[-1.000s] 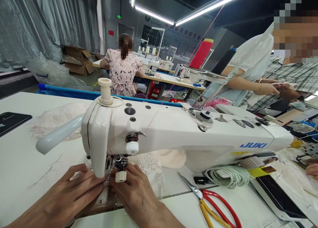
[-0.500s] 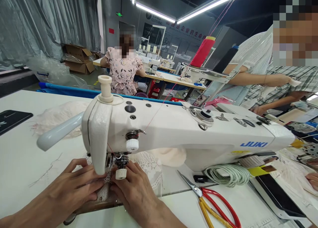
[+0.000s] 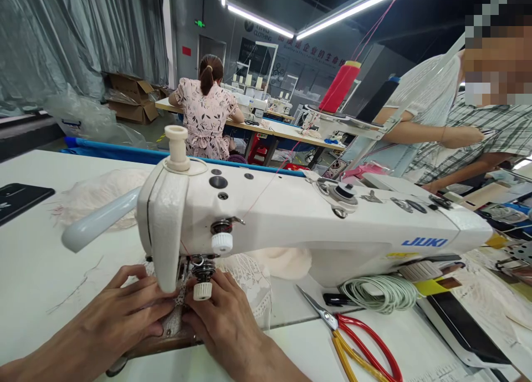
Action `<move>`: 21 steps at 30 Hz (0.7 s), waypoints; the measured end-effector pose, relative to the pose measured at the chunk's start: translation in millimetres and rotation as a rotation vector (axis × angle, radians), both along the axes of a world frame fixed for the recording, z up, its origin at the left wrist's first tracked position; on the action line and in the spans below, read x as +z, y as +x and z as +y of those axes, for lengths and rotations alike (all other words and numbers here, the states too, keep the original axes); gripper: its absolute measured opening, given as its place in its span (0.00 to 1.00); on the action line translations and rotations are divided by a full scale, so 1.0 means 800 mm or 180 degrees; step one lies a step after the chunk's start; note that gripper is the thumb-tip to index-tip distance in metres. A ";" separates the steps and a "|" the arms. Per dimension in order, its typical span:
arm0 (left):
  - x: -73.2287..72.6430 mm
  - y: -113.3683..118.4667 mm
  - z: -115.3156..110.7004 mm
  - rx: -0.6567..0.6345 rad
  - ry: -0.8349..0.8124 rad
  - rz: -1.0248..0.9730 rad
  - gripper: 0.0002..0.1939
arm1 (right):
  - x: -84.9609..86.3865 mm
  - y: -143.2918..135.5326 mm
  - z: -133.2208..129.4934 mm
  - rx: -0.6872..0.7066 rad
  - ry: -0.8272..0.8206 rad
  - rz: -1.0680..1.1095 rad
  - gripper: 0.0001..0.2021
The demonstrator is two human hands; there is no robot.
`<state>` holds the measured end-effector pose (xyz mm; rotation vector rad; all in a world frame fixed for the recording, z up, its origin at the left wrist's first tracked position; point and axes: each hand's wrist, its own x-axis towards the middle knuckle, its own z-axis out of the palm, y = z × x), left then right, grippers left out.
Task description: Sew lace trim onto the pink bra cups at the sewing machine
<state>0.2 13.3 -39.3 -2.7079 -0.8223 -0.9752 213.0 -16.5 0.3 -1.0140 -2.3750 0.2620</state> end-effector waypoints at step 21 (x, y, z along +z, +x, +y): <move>0.027 0.007 -0.009 -0.0214 -0.0105 -0.0373 0.14 | 0.000 -0.001 -0.001 -0.0030 -0.0034 -0.0009 0.09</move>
